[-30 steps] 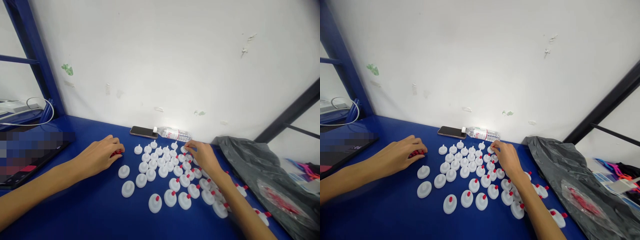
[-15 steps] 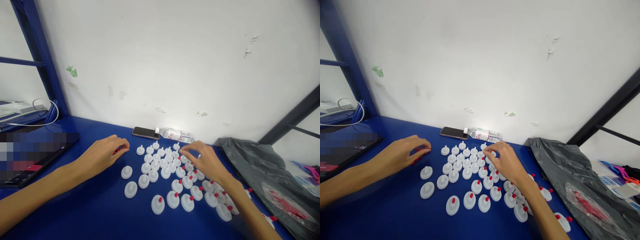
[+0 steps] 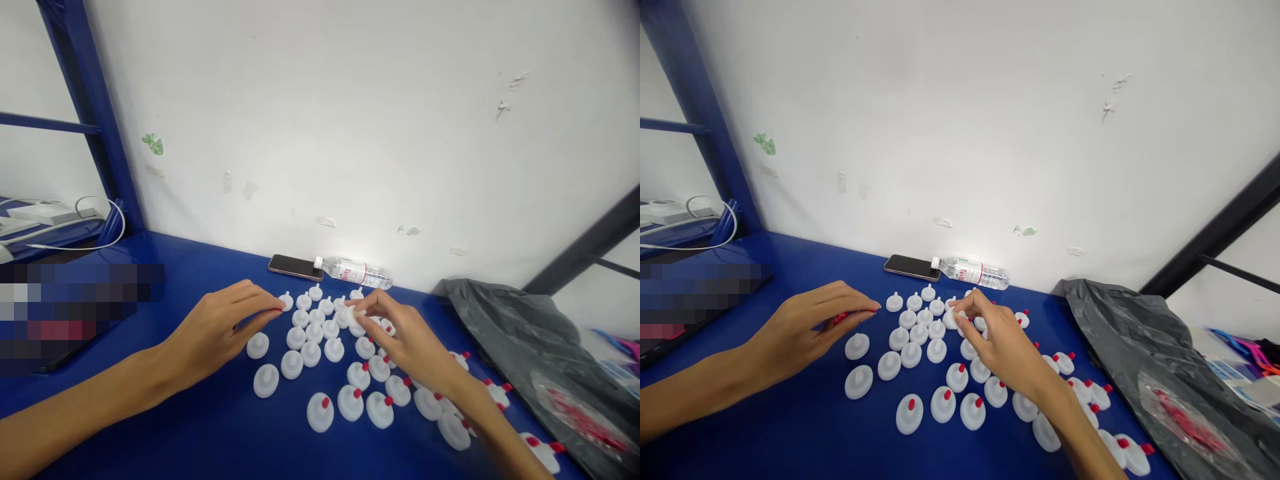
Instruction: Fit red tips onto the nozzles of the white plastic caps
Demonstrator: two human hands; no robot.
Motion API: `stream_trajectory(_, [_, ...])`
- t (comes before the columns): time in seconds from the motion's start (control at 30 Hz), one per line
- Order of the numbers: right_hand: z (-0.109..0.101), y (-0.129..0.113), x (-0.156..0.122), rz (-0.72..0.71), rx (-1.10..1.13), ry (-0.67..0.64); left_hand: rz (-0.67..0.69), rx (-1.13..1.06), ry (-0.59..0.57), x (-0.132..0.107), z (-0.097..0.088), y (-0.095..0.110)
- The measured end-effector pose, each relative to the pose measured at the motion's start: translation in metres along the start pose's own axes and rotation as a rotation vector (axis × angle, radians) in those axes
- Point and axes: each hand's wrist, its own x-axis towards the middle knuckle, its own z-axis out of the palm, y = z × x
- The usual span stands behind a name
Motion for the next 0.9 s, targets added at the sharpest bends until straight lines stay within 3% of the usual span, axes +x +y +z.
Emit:
stream_trajectory(0.17, [0.026,-0.018,-0.006,-0.227,-0.175,0.081,0.087,-0.102,0.085,0.002,-0.003,0.026])
stream_trajectory(0.33, [0.043,-0.038,-0.01,-0.445,-0.17,0.148,0.138,-0.149,0.025,0.0,0.003,0.038])
stream_trajectory(0.53, [0.048,-0.048,-0.013,-0.4,-0.125,0.179,0.152,-0.215,-0.022,-0.005,0.008,0.041])
stream_trajectory(0.73, [0.051,-0.046,-0.014,-0.472,-0.123,0.207,0.096,-0.186,0.031,-0.005,0.011,0.041])
stream_trajectory(0.9, [0.053,-0.047,-0.014,-0.499,-0.145,0.231,0.063,-0.197,-0.015,-0.009,0.013,0.037])
